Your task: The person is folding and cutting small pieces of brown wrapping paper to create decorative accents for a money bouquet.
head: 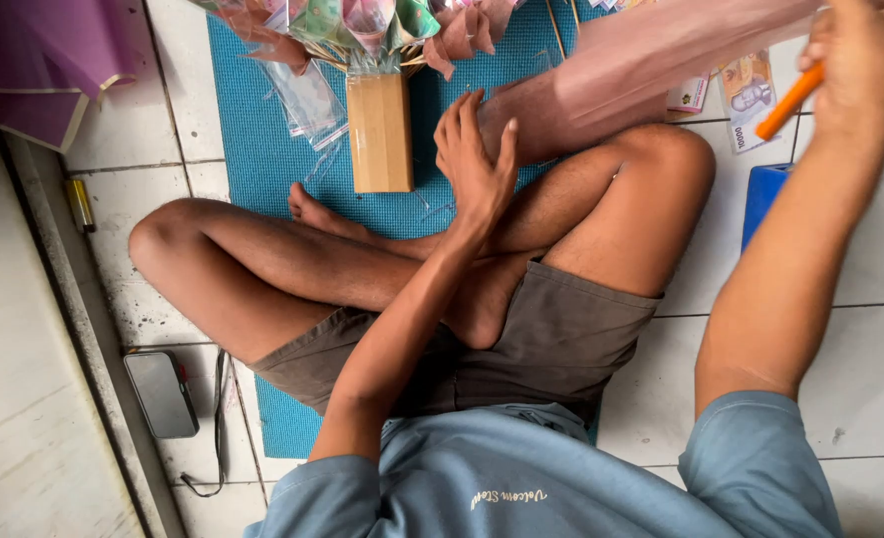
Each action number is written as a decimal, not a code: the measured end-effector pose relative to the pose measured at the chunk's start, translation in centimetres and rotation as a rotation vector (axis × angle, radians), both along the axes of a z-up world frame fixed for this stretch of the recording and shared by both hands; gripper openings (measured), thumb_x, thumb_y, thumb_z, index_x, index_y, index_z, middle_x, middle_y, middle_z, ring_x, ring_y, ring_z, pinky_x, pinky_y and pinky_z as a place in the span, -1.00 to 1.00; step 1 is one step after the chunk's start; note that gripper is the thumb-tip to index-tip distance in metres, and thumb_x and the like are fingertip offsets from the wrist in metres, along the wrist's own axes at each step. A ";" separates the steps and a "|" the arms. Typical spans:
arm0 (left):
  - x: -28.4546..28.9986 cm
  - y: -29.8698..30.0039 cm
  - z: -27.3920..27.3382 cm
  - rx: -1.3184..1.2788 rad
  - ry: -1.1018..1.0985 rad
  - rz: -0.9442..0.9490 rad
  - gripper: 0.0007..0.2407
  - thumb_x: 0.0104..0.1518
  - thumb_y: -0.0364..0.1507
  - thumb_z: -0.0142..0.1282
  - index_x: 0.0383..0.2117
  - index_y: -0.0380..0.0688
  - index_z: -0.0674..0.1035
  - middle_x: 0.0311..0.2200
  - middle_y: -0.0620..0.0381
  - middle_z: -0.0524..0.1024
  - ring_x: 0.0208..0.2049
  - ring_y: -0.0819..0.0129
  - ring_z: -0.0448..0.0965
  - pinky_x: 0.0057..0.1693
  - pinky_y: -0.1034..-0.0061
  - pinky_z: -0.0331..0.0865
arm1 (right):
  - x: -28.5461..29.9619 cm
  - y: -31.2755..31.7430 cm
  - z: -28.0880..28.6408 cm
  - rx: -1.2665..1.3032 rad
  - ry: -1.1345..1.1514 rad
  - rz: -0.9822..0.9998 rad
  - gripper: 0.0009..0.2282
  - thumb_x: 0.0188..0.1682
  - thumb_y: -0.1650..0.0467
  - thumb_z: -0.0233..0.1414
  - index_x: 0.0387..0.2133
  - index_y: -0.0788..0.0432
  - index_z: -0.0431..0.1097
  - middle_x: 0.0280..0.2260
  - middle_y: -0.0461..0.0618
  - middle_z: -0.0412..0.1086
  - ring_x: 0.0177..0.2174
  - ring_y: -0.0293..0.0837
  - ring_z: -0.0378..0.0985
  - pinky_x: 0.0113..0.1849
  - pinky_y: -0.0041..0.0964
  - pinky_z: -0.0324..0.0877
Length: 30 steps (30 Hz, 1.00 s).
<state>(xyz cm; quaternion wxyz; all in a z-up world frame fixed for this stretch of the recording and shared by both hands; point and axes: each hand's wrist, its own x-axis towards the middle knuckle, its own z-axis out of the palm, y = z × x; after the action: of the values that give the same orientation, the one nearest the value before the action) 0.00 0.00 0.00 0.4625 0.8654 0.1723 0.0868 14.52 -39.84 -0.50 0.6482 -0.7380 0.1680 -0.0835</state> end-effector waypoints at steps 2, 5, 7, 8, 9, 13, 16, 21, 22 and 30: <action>-2.1 1.0 1.3 -0.029 -0.100 -0.068 -0.59 0.29 -0.14 -0.06 0.19 -0.05 0.39 0.15 0.01 0.41 0.20 0.06 0.33 0.26 0.12 0.22 | -1.2 -0.4 2.6 0.003 0.045 -0.035 -0.63 0.27 0.40 0.25 -0.51 0.00 0.23 -0.67 -0.20 0.06 -0.65 -0.36 0.11 -0.51 -0.45 0.15; -4.7 1.3 4.9 -0.289 -0.071 -0.162 -0.63 0.28 -0.22 0.00 0.13 -0.10 0.41 -0.01 0.01 0.54 0.05 0.20 0.51 0.12 0.34 0.39 | -4.9 -1.2 4.7 -0.042 -0.003 0.092 -0.87 0.33 0.24 0.04 -0.09 -0.03 0.32 -0.66 -0.28 -0.05 -0.63 -0.40 0.00 -0.46 -0.56 0.07; -5.4 0.9 6.5 -0.520 0.050 -0.180 -0.64 0.23 -0.21 0.06 0.11 -0.02 0.44 -0.06 0.11 0.62 0.03 0.36 0.60 0.02 0.42 0.51 | -8.9 -0.6 6.0 -0.085 -0.107 0.261 -0.65 0.39 0.20 -0.18 0.34 -0.02 0.33 -0.61 -0.29 -0.08 -0.59 -0.42 -0.02 -0.42 -0.57 0.09; -5.2 0.8 6.6 -0.620 0.041 -0.227 -0.60 0.26 -0.17 0.02 0.16 -0.04 0.42 0.07 0.09 0.55 0.14 0.32 0.53 0.11 0.40 0.49 | -11.3 0.3 7.0 -0.001 -0.042 0.187 -0.70 0.32 0.15 -0.14 0.21 -0.09 0.34 -0.66 -0.32 -0.16 -0.63 -0.45 -0.08 -0.48 -0.59 0.01; -5.1 0.8 6.7 -0.718 0.030 -0.264 -0.55 0.28 -0.13 -0.02 0.22 -0.06 0.40 0.20 0.07 0.48 0.26 0.28 0.46 0.20 0.38 0.47 | -13.5 1.2 7.9 0.085 0.025 0.121 -0.75 0.25 0.10 -0.10 0.07 -0.16 0.34 -0.71 -0.35 -0.24 -0.68 -0.48 -0.13 -0.54 -0.61 -0.07; -2.6 0.9 4.9 -1.056 0.159 -0.228 -0.43 0.23 -0.07 -0.06 0.28 -0.18 0.36 0.36 0.04 0.28 0.42 0.32 0.15 0.50 0.37 -0.04 | -21.3 12.5 16.3 0.078 0.110 0.102 -0.62 0.36 0.18 -0.11 -0.53 -0.08 0.10 -0.81 -0.27 -0.22 -0.77 -0.33 -0.09 -0.55 -0.51 -0.06; -3.0 1.6 6.6 -1.078 0.235 -0.443 -0.33 0.03 0.14 -0.01 0.13 -0.11 0.52 0.17 0.06 0.50 0.23 0.22 0.39 0.36 0.31 0.13 | -24.6 16.3 17.7 -0.003 0.088 0.125 -0.94 0.22 0.42 -0.15 -0.18 -0.04 0.10 -0.76 -0.11 -0.13 -0.79 -0.28 -0.05 -0.63 -0.42 -0.03; -4.8 2.6 6.5 -1.112 -0.142 -0.370 -0.82 0.25 -0.32 0.20 -0.27 -0.15 0.72 -0.15 0.19 0.65 -0.11 0.45 0.64 -0.04 0.62 0.53 | -27.7 15.7 16.4 -0.004 0.270 -0.019 -0.93 0.19 0.38 -0.05 -0.25 -0.01 0.18 -0.55 -0.12 0.13 -0.78 -0.30 0.00 -0.65 -0.41 0.00; -5.1 2.8 6.4 -1.115 -0.139 -0.377 -0.82 0.25 -0.32 0.20 -0.27 -0.15 0.72 -0.15 0.19 0.65 -0.11 0.45 0.64 -0.04 0.62 0.53 | -28.1 15.0 16.1 -0.006 0.270 -0.026 -0.93 0.19 0.38 -0.05 -0.25 -0.01 0.18 -0.55 -0.12 0.13 -0.78 -0.30 0.00 -0.65 -0.41 0.00; -6.1 5.4 10.2 -0.915 -0.141 -0.716 -0.78 0.32 -0.31 0.12 -0.04 -0.08 0.65 -0.10 0.32 0.66 -0.02 0.65 0.56 0.10 0.64 0.54 | -27.4 11.0 13.7 -0.059 0.451 0.099 -0.83 0.09 0.41 0.17 -0.29 0.21 0.30 -0.72 -0.25 0.02 -0.76 -0.41 0.02 -0.58 -0.47 0.03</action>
<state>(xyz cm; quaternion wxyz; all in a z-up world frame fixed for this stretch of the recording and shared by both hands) -6.14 5.36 10.22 0.8000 0.5741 -0.1420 -0.1008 -12.85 -28.80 13.15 0.5759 -0.7639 0.2696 0.1104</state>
